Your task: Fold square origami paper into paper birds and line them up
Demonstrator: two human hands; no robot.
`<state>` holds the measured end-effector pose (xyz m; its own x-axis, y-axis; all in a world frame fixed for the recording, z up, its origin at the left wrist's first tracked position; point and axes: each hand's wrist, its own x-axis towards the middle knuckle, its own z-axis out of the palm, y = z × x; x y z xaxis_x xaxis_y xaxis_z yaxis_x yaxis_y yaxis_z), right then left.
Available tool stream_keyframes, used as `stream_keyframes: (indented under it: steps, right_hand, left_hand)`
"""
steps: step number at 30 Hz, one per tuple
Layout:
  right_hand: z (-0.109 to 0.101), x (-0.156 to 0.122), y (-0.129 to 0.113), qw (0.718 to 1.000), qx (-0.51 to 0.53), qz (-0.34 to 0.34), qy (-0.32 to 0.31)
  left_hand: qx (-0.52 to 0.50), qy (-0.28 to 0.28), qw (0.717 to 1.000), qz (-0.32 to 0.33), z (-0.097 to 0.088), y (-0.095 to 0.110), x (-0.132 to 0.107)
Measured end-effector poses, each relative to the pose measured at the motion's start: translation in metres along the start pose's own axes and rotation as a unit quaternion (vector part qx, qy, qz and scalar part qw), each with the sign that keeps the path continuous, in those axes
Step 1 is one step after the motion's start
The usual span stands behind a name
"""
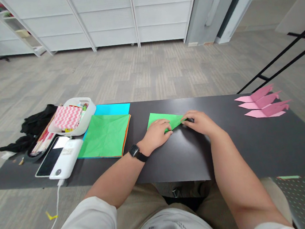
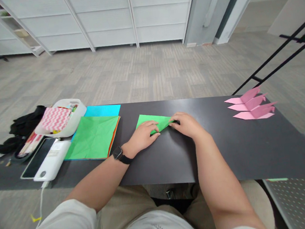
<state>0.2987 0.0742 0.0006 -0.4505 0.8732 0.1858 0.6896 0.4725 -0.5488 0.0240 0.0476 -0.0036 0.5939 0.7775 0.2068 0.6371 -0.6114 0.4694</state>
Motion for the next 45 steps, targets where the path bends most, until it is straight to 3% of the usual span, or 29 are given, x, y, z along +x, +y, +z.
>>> stream_keyframes:
  steps: [8,27,38,45]
  right_hand:
    - [0.002,-0.001,0.003,0.999,-0.005,0.048,0.001]
    - [0.007,0.001,-0.003,0.998,-0.016,0.066,0.014]
    - [0.019,0.006,-0.004,0.995,-0.049,0.071,0.042]
    - [0.027,0.008,-0.002,0.993,-0.068,0.072,0.056]
  left_hand:
    - [-0.023,-0.015,1.0,0.0,-0.002,0.001,0.003]
    - [0.001,-0.005,1.0,0.002,0.0,0.0,-0.003]
    - [0.015,-0.005,1.0,-0.015,-0.005,0.007,-0.005]
    - [0.009,-0.011,1.0,0.007,0.0,0.001,-0.005]
